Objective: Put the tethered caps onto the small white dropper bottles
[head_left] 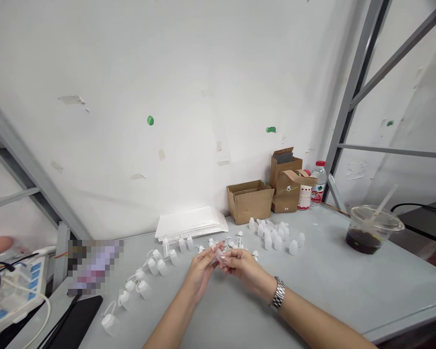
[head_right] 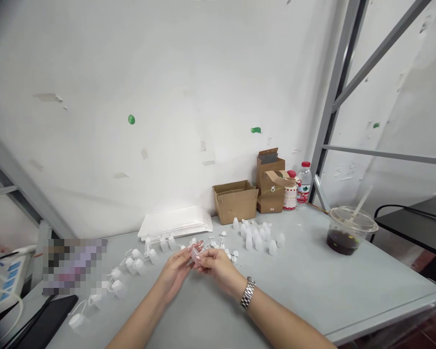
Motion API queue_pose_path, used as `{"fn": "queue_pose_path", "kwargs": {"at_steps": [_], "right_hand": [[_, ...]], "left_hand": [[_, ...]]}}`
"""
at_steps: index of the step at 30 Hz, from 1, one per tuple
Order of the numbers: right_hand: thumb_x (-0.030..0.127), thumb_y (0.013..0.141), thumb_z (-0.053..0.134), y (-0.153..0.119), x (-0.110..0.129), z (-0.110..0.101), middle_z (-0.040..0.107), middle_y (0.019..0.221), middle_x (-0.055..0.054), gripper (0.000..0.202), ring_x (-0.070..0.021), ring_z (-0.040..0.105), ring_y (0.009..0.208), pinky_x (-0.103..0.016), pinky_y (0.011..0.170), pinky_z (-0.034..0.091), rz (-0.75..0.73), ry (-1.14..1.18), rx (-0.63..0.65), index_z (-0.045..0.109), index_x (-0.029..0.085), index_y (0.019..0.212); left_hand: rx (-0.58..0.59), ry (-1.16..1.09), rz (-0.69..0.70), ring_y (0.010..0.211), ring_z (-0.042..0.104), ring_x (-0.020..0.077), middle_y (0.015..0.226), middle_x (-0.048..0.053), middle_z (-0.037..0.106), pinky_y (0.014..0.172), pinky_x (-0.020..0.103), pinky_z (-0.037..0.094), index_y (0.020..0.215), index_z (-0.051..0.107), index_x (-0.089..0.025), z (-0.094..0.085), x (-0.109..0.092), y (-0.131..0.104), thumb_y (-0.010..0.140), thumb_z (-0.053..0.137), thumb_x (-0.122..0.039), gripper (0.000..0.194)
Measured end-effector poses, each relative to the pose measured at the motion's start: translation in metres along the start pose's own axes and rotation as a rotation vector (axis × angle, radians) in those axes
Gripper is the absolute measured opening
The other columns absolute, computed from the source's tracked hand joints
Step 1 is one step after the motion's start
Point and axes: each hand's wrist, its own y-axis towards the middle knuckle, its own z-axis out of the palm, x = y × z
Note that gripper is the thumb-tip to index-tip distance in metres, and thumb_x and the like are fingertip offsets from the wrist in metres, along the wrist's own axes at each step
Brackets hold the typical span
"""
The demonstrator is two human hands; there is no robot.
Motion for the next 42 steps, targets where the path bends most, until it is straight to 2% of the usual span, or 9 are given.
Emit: {"fn": "queue_pose_path", "kwargs": {"at_steps": [4, 9, 16, 19, 22, 28, 33, 39, 42], "right_hand": [[0.027, 0.061, 0.075, 0.0, -0.001, 0.001, 0.063, 0.063, -0.002, 0.021, -0.0081, 0.052, 0.055, -0.023, 0.059, 0.039, 0.087, 0.129, 0.106, 0.066, 0.01, 0.067], [0.026, 0.066, 0.072, 0.001, -0.004, 0.0, 0.065, 0.066, -0.006, 0.021, -0.0083, 0.055, 0.056, -0.022, 0.059, 0.039, 0.134, 0.204, 0.18, 0.067, 0.006, 0.073], [0.021, 0.064, 0.074, 0.002, -0.003, -0.004, 0.065, 0.064, -0.004, 0.017, -0.0067, 0.054, 0.053, -0.02, 0.058, 0.038, 0.109, 0.284, 0.18, 0.066, 0.007, 0.07], [0.022, 0.064, 0.075, 0.003, -0.001, -0.005, 0.065, 0.062, -0.004, 0.018, -0.0067, 0.053, 0.052, -0.021, 0.057, 0.037, 0.121, 0.307, 0.194, 0.066, 0.008, 0.071], [0.024, 0.064, 0.074, 0.003, -0.002, -0.004, 0.063, 0.06, -0.004, 0.02, -0.0073, 0.052, 0.051, -0.021, 0.055, 0.036, 0.138, 0.315, 0.215, 0.065, 0.007, 0.07], [0.025, 0.066, 0.072, 0.002, -0.004, -0.004, 0.062, 0.06, -0.004, 0.021, -0.0079, 0.051, 0.051, -0.023, 0.057, 0.036, 0.153, 0.309, 0.227, 0.066, 0.006, 0.073], [0.027, 0.066, 0.072, -0.001, 0.001, -0.004, 0.06, 0.059, -0.002, 0.021, -0.0067, 0.047, 0.05, -0.023, 0.056, 0.034, 0.15, 0.312, 0.211, 0.066, 0.009, 0.073], [0.031, 0.069, 0.069, -0.003, 0.001, 0.0, 0.06, 0.056, -0.003, 0.024, -0.008, 0.049, 0.051, -0.022, 0.056, 0.034, 0.139, 0.265, 0.208, 0.067, 0.007, 0.074], [0.033, 0.073, 0.066, -0.003, -0.001, 0.002, 0.065, 0.064, -0.006, 0.026, -0.0096, 0.052, 0.055, -0.024, 0.059, 0.036, 0.076, 0.177, 0.173, 0.067, 0.008, 0.079]], "left_hand": [[0.082, -0.054, -0.013, 0.099, 0.054, 0.0236, 0.104, 0.012, 0.066, 0.08, 0.032, 0.041, 0.089, 0.07, -0.015, -0.001, -0.001, -0.001, 0.068, 0.067, -0.033, 0.027], [0.067, -0.066, -0.038, 0.106, 0.05, 0.0239, 0.108, 0.012, 0.063, 0.083, 0.031, 0.04, 0.083, 0.07, -0.015, -0.004, -0.003, 0.001, 0.071, 0.063, -0.039, 0.028], [0.147, -0.062, -0.014, 0.083, 0.057, 0.018, 0.091, 0.009, 0.067, 0.079, 0.031, 0.04, 0.092, 0.068, -0.015, -0.003, 0.001, 0.0, 0.072, 0.064, -0.033, 0.027], [0.127, -0.101, -0.034, 0.09, 0.056, 0.0189, 0.096, 0.008, 0.066, 0.083, 0.031, 0.039, 0.093, 0.067, -0.017, -0.003, 0.002, 0.0, 0.073, 0.064, -0.032, 0.026], [0.101, -0.134, -0.053, 0.098, 0.054, 0.0206, 0.098, 0.009, 0.066, 0.086, 0.032, 0.039, 0.097, 0.066, -0.018, -0.002, 0.001, 0.001, 0.075, 0.06, -0.039, 0.032], [0.084, -0.027, 0.027, 0.084, 0.057, 0.0186, 0.087, 0.008, 0.067, 0.079, 0.029, 0.039, 0.086, 0.069, -0.015, 0.001, -0.001, -0.001, 0.071, 0.063, -0.04, 0.03], [0.125, 0.037, 0.083, 0.086, 0.056, 0.0206, 0.089, 0.009, 0.068, 0.081, 0.031, 0.038, 0.086, 0.07, -0.015, 0.006, -0.001, -0.004, 0.068, 0.066, -0.038, 0.029], [0.097, -0.017, 0.071, 0.088, 0.057, 0.0205, 0.087, 0.009, 0.068, 0.082, 0.031, 0.038, 0.085, 0.07, -0.015, 0.004, -0.005, -0.004, 0.073, 0.061, -0.039, 0.029], [0.031, 0.032, 0.084, 0.082, 0.058, 0.02, 0.083, 0.009, 0.069, 0.078, 0.031, 0.04, 0.081, 0.071, -0.013, 0.001, -0.007, -0.001, 0.069, 0.064, -0.04, 0.03]]}}
